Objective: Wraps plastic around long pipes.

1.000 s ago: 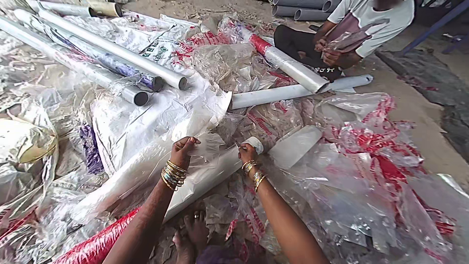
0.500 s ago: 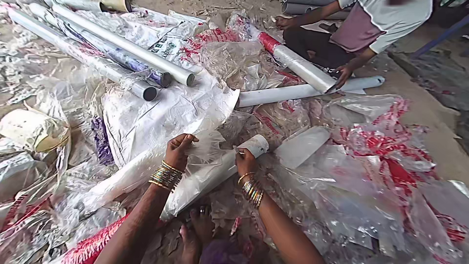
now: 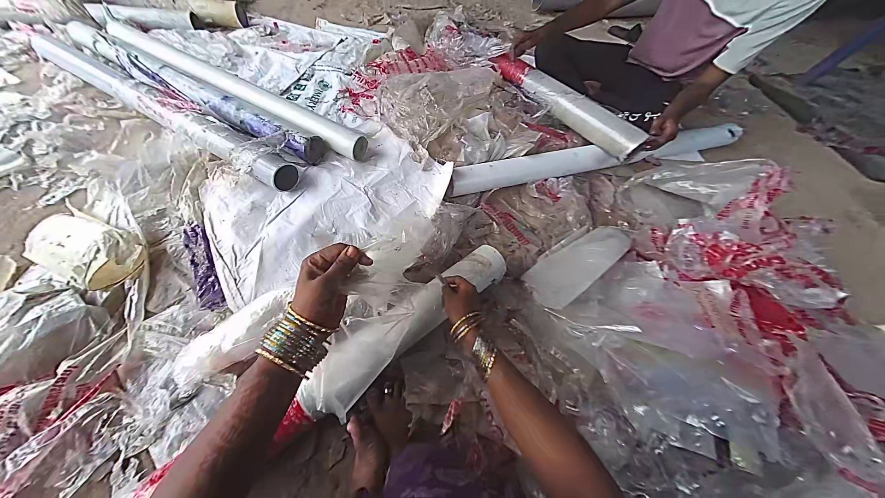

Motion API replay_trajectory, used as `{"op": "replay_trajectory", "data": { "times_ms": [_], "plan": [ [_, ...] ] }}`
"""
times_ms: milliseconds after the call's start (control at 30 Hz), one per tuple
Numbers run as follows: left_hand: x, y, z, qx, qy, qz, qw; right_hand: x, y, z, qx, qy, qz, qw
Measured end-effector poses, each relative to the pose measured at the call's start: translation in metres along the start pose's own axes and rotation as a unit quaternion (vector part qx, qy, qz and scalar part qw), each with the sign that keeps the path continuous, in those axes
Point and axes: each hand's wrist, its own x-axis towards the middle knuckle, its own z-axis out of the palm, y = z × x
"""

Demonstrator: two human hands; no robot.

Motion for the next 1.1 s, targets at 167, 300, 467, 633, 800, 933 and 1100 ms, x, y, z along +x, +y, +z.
{"op": "replay_trajectory", "data": {
  "times_ms": [167,300,467,633,800,933,1100],
  "plan": [
    [0.006,0.021,0.004,-0.009,0.009,0.010,1.000,-0.027,-0.010,0.017,-0.116,-0.105,0.021,0.987],
    [0.013,0.043,0.003,0.010,-0.026,0.022,0.999,-0.105,0.017,0.034,-0.041,-0.238,-0.002,0.970],
    [-0.005,0.055,0.002,0.053,-0.065,0.019,0.996,-0.027,-0.006,0.017,0.061,-0.012,-0.041,0.997],
    [0.007,0.063,0.010,0.066,-0.035,0.031,0.997,-0.053,-0.012,0.058,-0.049,-0.144,-0.023,0.988],
    [0.013,0.076,0.012,0.100,-0.078,0.040,0.991,-0.119,0.016,0.066,0.042,-0.148,-0.029,0.988],
    [-0.003,0.080,0.012,0.103,-0.113,0.031,0.988,-0.025,-0.001,0.031,0.082,0.016,-0.037,0.996],
    [0.003,0.089,0.015,0.088,-0.087,0.059,0.991,-0.068,0.001,0.066,-0.029,-0.198,-0.041,0.979]
  ]
}}
